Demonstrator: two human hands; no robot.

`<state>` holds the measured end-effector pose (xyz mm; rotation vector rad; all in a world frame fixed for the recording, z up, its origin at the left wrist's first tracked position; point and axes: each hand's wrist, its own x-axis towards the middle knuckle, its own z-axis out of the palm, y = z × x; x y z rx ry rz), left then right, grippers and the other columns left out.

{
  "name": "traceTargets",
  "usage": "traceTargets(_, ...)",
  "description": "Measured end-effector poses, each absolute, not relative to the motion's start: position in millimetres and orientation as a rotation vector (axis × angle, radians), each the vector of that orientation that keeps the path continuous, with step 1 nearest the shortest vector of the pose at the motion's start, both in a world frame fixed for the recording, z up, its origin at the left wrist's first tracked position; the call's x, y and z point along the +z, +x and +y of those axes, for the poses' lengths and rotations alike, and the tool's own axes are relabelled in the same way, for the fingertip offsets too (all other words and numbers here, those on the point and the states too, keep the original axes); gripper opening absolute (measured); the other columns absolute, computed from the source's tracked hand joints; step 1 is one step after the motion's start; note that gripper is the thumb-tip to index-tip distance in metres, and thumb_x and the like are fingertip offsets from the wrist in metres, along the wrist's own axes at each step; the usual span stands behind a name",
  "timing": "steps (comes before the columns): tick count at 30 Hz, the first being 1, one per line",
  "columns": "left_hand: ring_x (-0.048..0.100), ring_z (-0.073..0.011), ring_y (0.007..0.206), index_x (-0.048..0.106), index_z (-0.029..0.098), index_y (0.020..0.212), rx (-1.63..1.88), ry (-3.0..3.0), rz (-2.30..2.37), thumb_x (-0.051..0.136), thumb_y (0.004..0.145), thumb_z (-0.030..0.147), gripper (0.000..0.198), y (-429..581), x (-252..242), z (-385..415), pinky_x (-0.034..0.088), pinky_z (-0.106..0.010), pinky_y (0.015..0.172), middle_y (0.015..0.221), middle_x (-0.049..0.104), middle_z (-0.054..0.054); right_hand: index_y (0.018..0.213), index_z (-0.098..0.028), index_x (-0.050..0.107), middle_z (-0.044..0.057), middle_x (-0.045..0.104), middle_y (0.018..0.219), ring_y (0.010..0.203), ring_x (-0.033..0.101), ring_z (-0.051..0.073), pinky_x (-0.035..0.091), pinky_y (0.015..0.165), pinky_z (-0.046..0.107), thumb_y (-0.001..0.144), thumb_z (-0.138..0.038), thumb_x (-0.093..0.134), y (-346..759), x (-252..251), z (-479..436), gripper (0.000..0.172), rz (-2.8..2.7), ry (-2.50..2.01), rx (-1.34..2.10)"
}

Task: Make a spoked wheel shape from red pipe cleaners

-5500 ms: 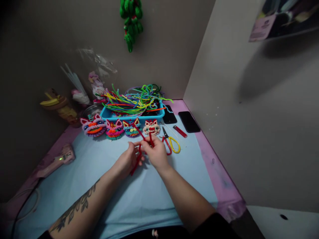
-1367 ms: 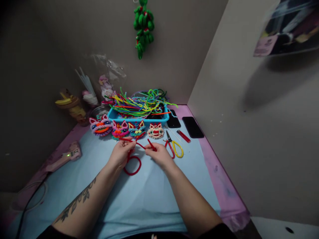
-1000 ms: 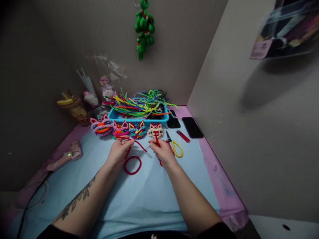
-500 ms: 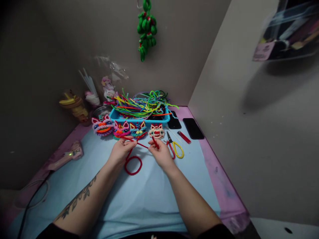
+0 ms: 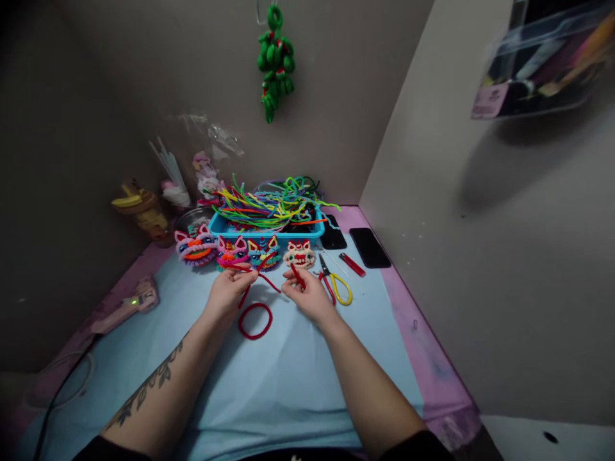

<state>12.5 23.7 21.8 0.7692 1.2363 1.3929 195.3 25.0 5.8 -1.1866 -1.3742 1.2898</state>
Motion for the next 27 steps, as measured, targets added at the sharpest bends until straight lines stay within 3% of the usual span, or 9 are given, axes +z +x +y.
traceTargets(3,0.043,-0.0057,0.042,0.058,0.014,0.082,1.255,0.807,1.197,0.081,0.05,0.028,0.042,16.3,19.3,21.0,0.027,-0.019,0.046,0.046,0.055,0.006,0.098,-0.019,0.064,0.005,0.066,0.09,0.069,0.056,0.014,0.042,0.061,0.026,0.071,-0.042,0.067,199.4,1.3,29.1,0.035,-1.279,-1.15,1.266)
traceTargets(6,0.048,-0.0068,0.046,0.059,0.013,0.08,1.117,0.85,1.154,0.082,0.05,0.028,0.041,23.6,14.2,15.9,0.032,-0.019,0.05,0.05,0.059,0.003,0.092,-0.018,0.065,-0.001,0.06,0.069,0.048,0.041,0.008,0.03,0.046,0.022,0.069,-0.046,0.068,198.4,-1.4,30.4,0.036,-1.13,-1.151,1.33)
traceTargets(10,0.049,-0.007,0.048,0.058,0.014,0.074,1.057,0.878,1.1,0.083,0.051,0.028,0.037,30.5,10.1,10.8,0.033,-0.019,0.052,0.052,0.059,0.003,0.072,-0.017,0.059,-0.008,0.042,0.05,0.041,0.026,0.004,0.018,0.041,0.022,0.061,-0.044,0.075,193.4,0.9,28.5,0.034,-0.993,-1.146,1.405)
traceTargets(14,0.039,-0.0047,0.042,0.056,0.015,0.069,1.02,0.911,1.045,0.081,0.054,0.029,0.032,31.0,12.6,9.5,0.026,-0.019,0.047,0.047,0.05,0.007,0.067,-0.018,0.054,-0.008,0.041,0.051,0.04,0.024,0.004,0.017,0.04,0.022,0.06,-0.044,0.075,191.6,2.4,27.9,0.034,-0.966,-1.125,1.415)
traceTargets(27,0.051,-0.0095,0.052,0.061,0.013,0.064,0.896,0.919,1.002,0.082,0.051,0.027,0.028,32.5,16.5,7.2,0.033,-0.022,0.052,0.058,0.064,-0.002,0.069,-0.017,0.054,-0.008,0.04,0.052,0.041,0.025,0.004,0.015,0.041,0.022,0.059,-0.043,0.076,191.6,2.1,28.2,0.035,-0.948,-1.115,1.441)
